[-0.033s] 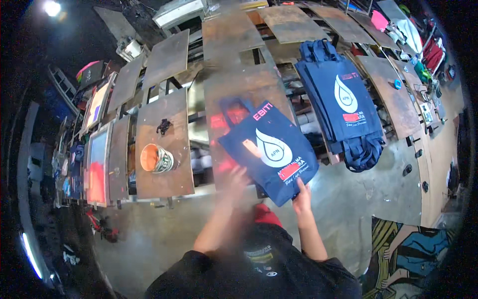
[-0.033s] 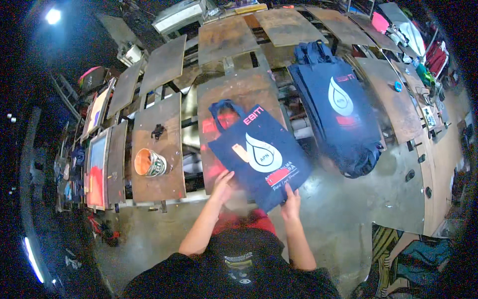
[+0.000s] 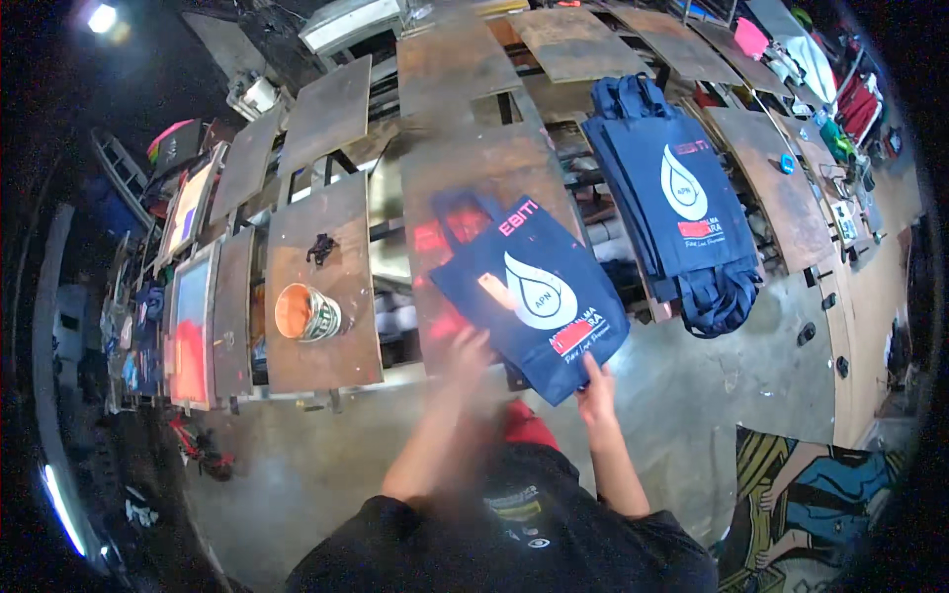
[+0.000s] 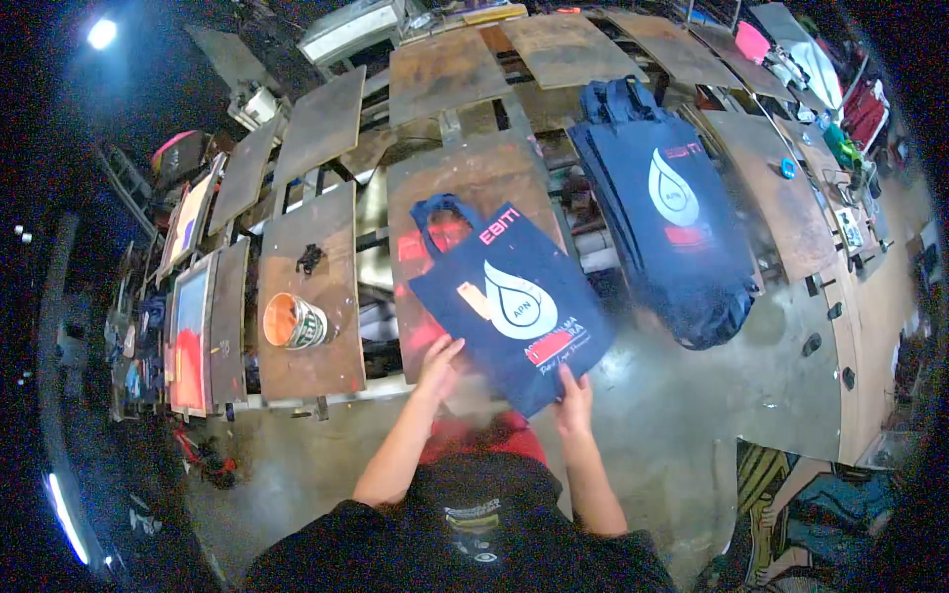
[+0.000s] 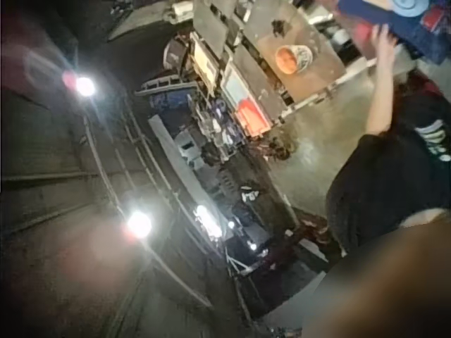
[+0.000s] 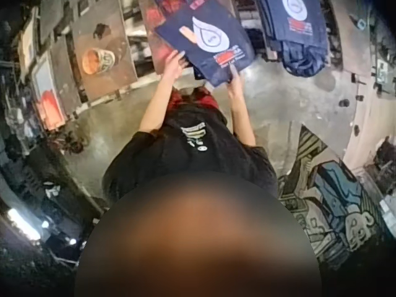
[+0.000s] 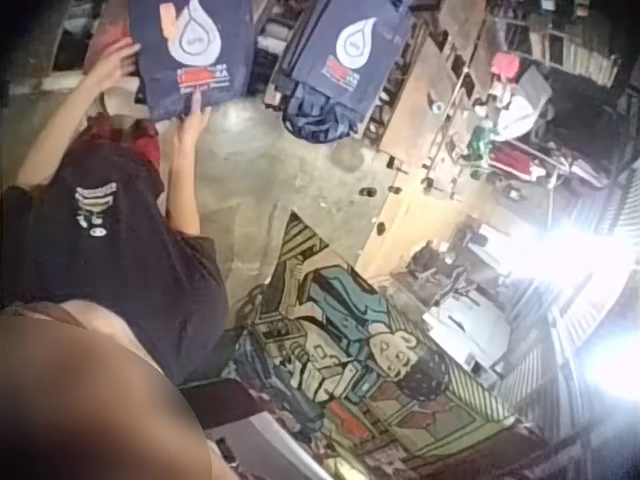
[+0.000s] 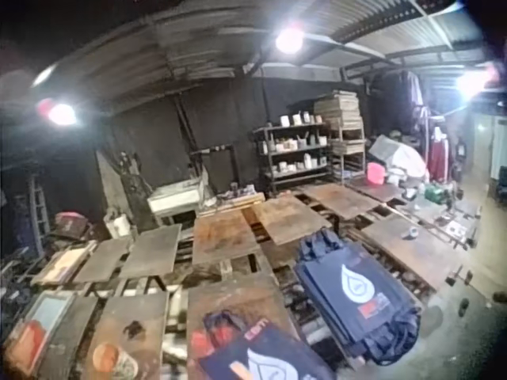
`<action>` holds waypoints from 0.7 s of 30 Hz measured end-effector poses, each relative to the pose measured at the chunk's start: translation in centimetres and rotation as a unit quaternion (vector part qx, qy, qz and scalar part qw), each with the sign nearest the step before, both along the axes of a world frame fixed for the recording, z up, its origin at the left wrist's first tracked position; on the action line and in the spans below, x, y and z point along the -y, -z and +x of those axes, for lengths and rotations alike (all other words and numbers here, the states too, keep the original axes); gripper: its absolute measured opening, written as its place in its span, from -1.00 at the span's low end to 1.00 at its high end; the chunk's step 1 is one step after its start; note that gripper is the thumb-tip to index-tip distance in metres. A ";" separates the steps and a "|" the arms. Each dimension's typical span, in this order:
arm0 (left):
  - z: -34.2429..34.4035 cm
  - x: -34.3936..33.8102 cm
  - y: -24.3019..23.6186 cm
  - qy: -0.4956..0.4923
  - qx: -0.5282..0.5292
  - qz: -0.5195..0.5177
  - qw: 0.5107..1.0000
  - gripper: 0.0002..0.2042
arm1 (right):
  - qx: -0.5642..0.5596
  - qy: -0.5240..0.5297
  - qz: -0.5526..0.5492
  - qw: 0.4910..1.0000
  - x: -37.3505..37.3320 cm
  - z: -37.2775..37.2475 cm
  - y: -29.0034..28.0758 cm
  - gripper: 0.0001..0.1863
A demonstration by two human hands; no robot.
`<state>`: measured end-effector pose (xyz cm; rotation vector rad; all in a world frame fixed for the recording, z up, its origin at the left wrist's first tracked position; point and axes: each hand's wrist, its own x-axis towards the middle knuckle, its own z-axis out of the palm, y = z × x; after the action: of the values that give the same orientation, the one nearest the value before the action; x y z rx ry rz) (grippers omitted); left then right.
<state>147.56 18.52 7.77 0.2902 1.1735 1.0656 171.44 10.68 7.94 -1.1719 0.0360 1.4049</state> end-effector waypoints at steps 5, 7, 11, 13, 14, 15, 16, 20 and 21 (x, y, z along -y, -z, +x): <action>0.3 -0.8 -0.2 0.037 -0.040 0.043 0.998 -0.85 | 0.056 -0.065 0.067 0.994 3.0 -2.6 0.2 -0.60; -1.1 -1.8 -0.3 0.033 -0.073 0.125 0.989 -0.86 | 0.085 -0.100 0.062 0.989 3.8 -3.8 -1.8 -0.60; -1.1 -1.6 -4.7 0.015 -0.020 0.205 0.978 -0.74 | 0.128 -0.119 0.075 0.982 6.4 -6.3 -4.3 -0.63; -1.1 0.1 -6.7 -0.016 -0.032 0.237 0.971 -0.68 | 0.127 -0.107 0.131 0.977 7.9 -7.4 -3.4 -0.60; -1.4 1.2 -7.9 -0.044 -0.043 0.258 0.964 -0.61 | 0.175 -0.171 0.130 0.961 8.9 -7.7 -4.1 -0.60; -1.9 2.5 -9.2 -0.050 -0.044 0.263 0.962 -0.61 | 0.223 -0.231 0.128 0.939 10.1 -8.1 -4.4 -0.59; -2.4 4.1 -10.4 -0.047 -0.027 0.222 0.974 -0.55 | 0.233 -0.189 0.157 0.941 11.3 -9.3 -3.6 -0.60; -9.5 9.4 -10.0 0.002 0.024 0.180 0.983 -0.48 | 0.241 -0.380 0.088 0.889 16.0 -12.0 -6.9 -0.50; -11.2 11.1 -10.3 0.042 0.062 0.164 0.984 -0.49 | 0.244 -0.393 0.088 0.882 17.0 -12.4 -7.0 -0.50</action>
<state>136.39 7.37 18.03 0.5185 0.8656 1.1838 159.05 -6.34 14.97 -1.4231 -1.0077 1.6968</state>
